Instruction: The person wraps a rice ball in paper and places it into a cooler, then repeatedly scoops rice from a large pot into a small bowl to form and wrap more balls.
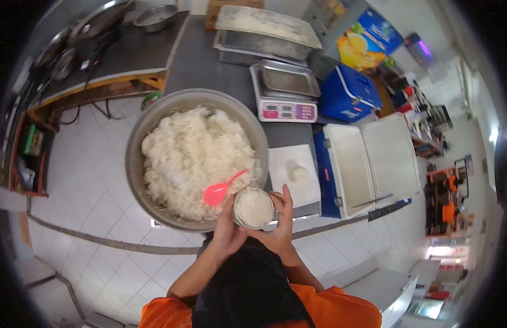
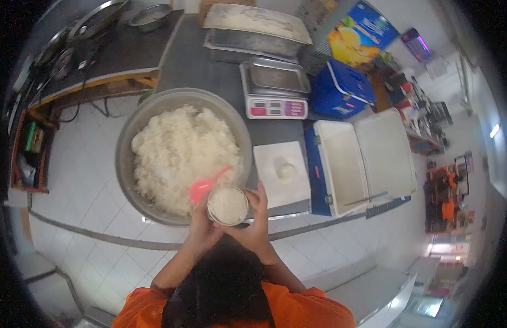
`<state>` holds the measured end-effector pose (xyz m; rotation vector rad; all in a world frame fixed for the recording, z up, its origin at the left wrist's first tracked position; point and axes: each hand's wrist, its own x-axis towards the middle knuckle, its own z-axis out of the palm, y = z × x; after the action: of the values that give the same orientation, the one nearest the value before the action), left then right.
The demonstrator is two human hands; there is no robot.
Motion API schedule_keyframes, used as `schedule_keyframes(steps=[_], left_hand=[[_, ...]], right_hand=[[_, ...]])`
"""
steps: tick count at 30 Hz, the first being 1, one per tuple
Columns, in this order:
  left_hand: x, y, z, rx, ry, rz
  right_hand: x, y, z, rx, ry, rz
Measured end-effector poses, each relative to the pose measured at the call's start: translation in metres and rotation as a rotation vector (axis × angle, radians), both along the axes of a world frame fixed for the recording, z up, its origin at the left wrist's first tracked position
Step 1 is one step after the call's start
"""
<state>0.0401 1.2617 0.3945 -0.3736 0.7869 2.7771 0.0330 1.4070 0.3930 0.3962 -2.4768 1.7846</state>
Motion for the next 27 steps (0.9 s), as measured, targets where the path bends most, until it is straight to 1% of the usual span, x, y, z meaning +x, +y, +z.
schedule_keyframes(steps=[1, 2, 3, 4, 5, 6, 7, 8, 9, 11, 12, 13, 14, 15, 17, 19, 20, 21, 22, 23, 25, 26, 27], left_hand=[[-0.001, 0.012, -0.005, 0.265, -0.176, -0.123], [0.001, 0.023, -0.007, 0.263, -0.175, -0.140], [0.004, 0.032, -0.009, 0.298, -0.177, -0.260], [0.009, 0.040, -0.010, 0.330, -0.182, -0.374], [0.015, 0.047, -0.019, 0.318, -0.187, -0.377], [0.022, 0.052, -0.035, 0.205, -0.347, -0.472], [0.026, 0.056, -0.047, 0.092, -0.511, -0.560], [0.027, 0.057, -0.052, 0.011, -0.456, -0.623], [0.029, 0.058, -0.063, 0.002, -0.470, -0.613], [0.034, 0.065, -0.086, -0.102, -0.297, -0.697], [0.035, 0.074, -0.092, -0.128, -0.342, -0.650], [0.035, 0.084, -0.099, -0.127, -0.362, -0.626], [0.034, 0.096, -0.108, -0.166, -0.379, -0.594], [0.032, 0.109, -0.118, -0.205, -0.396, -0.561], [0.025, 0.138, -0.134, -0.219, -0.401, -0.513], [0.008, 0.167, -0.141, -0.532, -0.427, -0.395], [0.002, 0.175, -0.156, -0.537, -0.433, -0.395], [-0.005, 0.184, -0.177, -0.764, -0.344, -0.346], [-0.010, 0.194, -0.190, -0.983, -0.249, -0.295], [-0.018, 0.203, -0.194, -0.977, -0.249, -0.297], [-0.033, 0.219, -0.198, -1.302, -0.128, -0.146], [-0.039, 0.224, -0.198, -1.344, -0.122, -0.152], [-0.041, 0.227, -0.205, -1.339, -0.125, -0.153]], right_hand=[[0.002, 0.019, 0.001, 0.081, 0.046, -0.032], [0.005, 0.034, 0.002, 0.065, -0.004, -0.057], [0.006, 0.047, -0.006, 0.059, -0.004, -0.071], [0.005, 0.062, -0.022, -0.047, -0.039, -0.100], [0.002, 0.077, -0.041, -0.156, -0.074, -0.124], [-0.003, 0.094, -0.064, -0.065, -0.041, -0.134], [-0.009, 0.105, -0.089, -0.079, -0.051, -0.132], [-0.018, 0.115, -0.116, 0.094, -0.044, -0.103], [-0.028, 0.124, -0.143, 0.265, -0.035, -0.071], [-0.049, 0.122, -0.206, 0.190, -0.057, -0.023], [-0.059, 0.116, -0.227, 0.130, -0.068, 0.017], [-0.067, 0.110, -0.237, 0.121, -0.082, 0.043], [-0.076, 0.104, -0.244, 0.158, -0.027, 0.063], [-0.084, 0.108, -0.248, 0.193, 0.030, 0.085], [-0.093, 0.124, -0.230, 0.213, 0.028, 0.139], [-0.094, 0.147, -0.207, 0.229, 0.033, 0.162], [-0.098, 0.172, -0.197, 0.227, 0.074, 0.189], [-0.104, 0.199, -0.186, 0.232, 0.117, 0.217], [-0.106, 0.226, -0.170, 0.171, -0.057, 0.206], [-0.109, 0.252, -0.159, 0.111, -0.231, 0.192], [-0.120, 0.298, -0.166, 0.245, -0.313, 0.171], [-0.130, 0.316, -0.171, 0.416, -0.341, 0.260], [-0.137, 0.325, -0.181, 0.421, -0.344, 0.261]])
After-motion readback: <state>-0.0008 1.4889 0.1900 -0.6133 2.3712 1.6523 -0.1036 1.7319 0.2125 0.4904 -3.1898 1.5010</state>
